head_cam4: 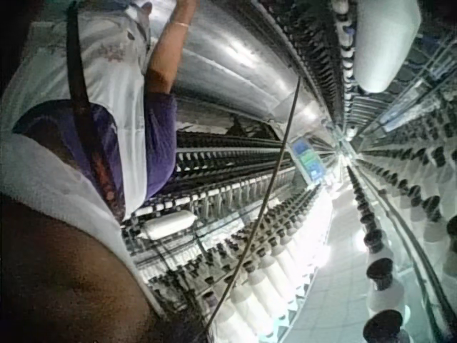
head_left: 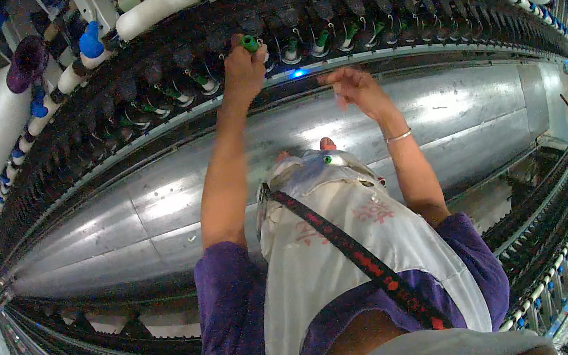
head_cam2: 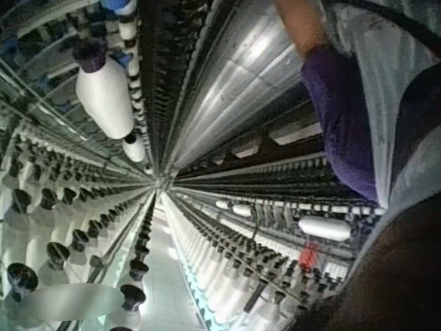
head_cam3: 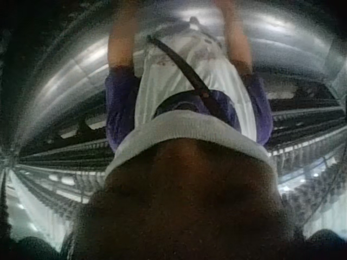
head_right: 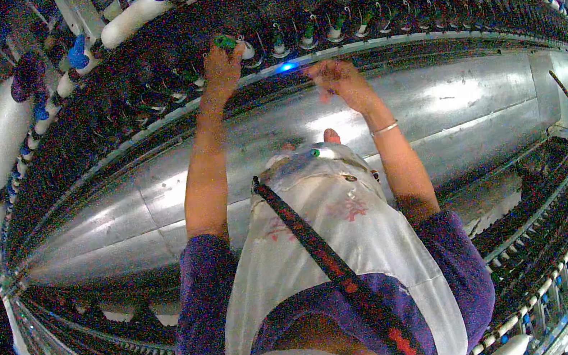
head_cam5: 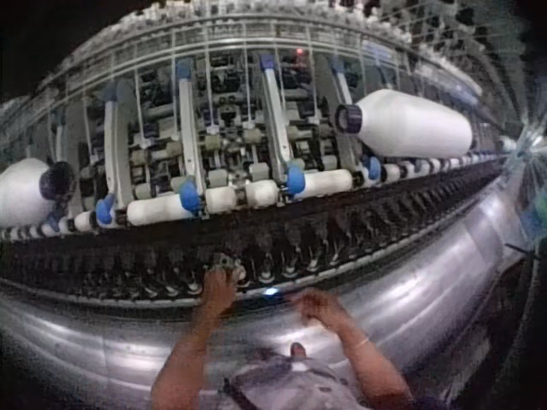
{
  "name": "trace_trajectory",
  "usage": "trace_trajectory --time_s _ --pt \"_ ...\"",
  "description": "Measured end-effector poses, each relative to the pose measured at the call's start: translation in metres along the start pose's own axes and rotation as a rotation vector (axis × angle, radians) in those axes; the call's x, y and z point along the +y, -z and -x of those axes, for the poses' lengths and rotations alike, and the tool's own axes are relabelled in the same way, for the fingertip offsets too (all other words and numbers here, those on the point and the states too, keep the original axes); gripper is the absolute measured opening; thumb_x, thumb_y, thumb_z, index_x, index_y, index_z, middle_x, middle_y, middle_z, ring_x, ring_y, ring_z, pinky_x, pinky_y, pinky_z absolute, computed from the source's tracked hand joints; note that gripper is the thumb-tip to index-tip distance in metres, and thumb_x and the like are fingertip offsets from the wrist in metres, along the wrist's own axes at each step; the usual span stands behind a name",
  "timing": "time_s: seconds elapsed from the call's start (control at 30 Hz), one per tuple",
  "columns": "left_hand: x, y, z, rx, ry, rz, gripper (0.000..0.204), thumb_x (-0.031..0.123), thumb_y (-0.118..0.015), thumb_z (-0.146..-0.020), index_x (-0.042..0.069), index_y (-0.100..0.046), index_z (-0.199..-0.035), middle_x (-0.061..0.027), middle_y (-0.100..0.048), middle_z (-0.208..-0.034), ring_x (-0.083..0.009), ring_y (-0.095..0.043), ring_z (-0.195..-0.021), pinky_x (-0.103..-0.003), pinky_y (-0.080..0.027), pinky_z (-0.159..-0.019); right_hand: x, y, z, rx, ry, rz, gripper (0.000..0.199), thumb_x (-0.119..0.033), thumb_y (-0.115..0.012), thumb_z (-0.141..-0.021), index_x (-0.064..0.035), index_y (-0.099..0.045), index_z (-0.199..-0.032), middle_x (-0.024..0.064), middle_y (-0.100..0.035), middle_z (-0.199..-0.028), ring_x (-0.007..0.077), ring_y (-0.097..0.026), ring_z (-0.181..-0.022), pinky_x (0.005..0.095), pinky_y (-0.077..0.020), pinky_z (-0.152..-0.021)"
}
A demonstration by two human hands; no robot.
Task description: The person repairs a spinning machine by removing empty bobbins, inserting new ones, and threading the yarn through guides. They also use a green marker to mark components and handle a purple bobbin holder.
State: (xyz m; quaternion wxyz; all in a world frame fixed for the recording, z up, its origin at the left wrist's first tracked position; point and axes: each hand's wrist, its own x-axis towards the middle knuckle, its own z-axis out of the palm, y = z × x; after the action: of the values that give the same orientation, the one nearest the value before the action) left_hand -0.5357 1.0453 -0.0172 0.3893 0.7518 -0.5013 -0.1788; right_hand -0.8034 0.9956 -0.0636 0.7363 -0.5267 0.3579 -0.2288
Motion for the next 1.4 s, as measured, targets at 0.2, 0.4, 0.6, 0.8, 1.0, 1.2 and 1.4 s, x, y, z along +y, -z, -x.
trace_trajectory --time_s 0.2,0.4,0.6,0.8,1.0,1.2,1.4 --pt "-0.022 -0.045 -0.01 0.165 -0.174 0.323 0.03 -0.003 -0.058 -0.08 0.003 -0.047 -0.107 -0.0195 -0.06 -0.089 -0.0359 -0.061 -0.081 -0.042 -0.048 -0.074 -0.046 -0.014 0.008 -0.028 -0.088 0.631 0.012 -0.017 -0.063 -0.087 -0.0058 -0.067 -0.083 -0.0006 -0.059 -0.063 0.0078 -0.049 -0.049 0.0233 -0.039 -0.042" --pt "-0.061 -0.112 -0.008 0.165 0.122 0.146 0.091 -0.01 -0.061 -0.072 0.007 -0.009 -0.146 -0.0219 -0.056 -0.122 -0.0386 -0.056 -0.11 -0.043 -0.046 -0.091 -0.155 -0.12 -0.064 -0.215 0.447 0.26 0.017 -0.02 -0.063 -0.088 -0.0046 -0.069 -0.09 -0.0004 -0.062 -0.071 0.0041 -0.046 -0.053 0.0182 -0.0374 -0.05" --pt "-0.065 -0.116 0.011 0.171 0.082 0.116 0.096 -0.012 -0.059 -0.069 0.007 -0.006 -0.147 -0.0228 -0.049 -0.131 -0.0391 -0.048 -0.12 -0.042 -0.041 -0.099 -0.183 -0.143 -0.071 -0.111 0.284 0.176 0.01 -0.012 -0.064 -0.08 -0.0038 -0.064 -0.075 0.0079 -0.056 -0.065 0.025 -0.054 -0.055 0.0333 -0.0441 -0.05" --pt "-0.078 -0.085 0.093 0.053 -0.093 0.01 0.079 -0.012 -0.052 -0.069 0.004 -0.027 -0.143 -0.0252 -0.042 -0.136 -0.0426 -0.03 -0.133 -0.042 -0.035 -0.105 -0.119 -0.085 -0.094 0.02 0.323 0.467 0.015 -0.018 -0.066 -0.085 -0.0044 -0.071 -0.088 0.0005 -0.065 -0.071 0.005 -0.049 -0.058 0.0187 -0.0378 -0.051" --pt "-0.103 -0.069 0.114 -0.137 -0.048 -0.079 0.051 -0.007 -0.052 -0.074 0.002 -0.05 -0.125 -0.0238 -0.048 -0.128 -0.0415 -0.04 -0.126 -0.044 -0.036 -0.104 0.005 -0.127 -0.085 0.15 -0.116 0.082 0.01 -0.015 -0.069 -0.081 -0.0069 -0.073 -0.086 0.0007 -0.067 -0.075 0.0082 -0.055 -0.064 0.0238 -0.0421 -0.054" --pt "-0.068 -0.062 0.093 -0.074 -0.008 0.002 0.046 -0.005 -0.055 -0.076 0.003 -0.052 -0.121 -0.0206 -0.053 -0.124 -0.0392 -0.045 -0.12 -0.045 -0.038 -0.101 -0.077 -0.17 -0.09 -0.25 0.493 0.573 0.024 -0.031 -0.064 -0.082 -0.0093 -0.073 -0.082 0.0104 -0.068 -0.073 0.0212 -0.065 -0.064 0.0333 -0.0528 -0.063" --pt "-0.012 -0.041 0.028 0.332 -0.426 0.018 0.049 -0.004 -0.059 -0.074 0.011 -0.054 -0.121 -0.0156 -0.055 -0.123 -0.0342 -0.047 -0.121 -0.05 -0.03 -0.106 -0.177 -0.129 -0.085 0.45 1.364 1.499 0.005 -0.008 -0.063 -0.074 -0.0042 -0.062 -0.07 0.0111 -0.051 -0.054 0.0272 -0.052 -0.048 0.0336 -0.0425 -0.045"
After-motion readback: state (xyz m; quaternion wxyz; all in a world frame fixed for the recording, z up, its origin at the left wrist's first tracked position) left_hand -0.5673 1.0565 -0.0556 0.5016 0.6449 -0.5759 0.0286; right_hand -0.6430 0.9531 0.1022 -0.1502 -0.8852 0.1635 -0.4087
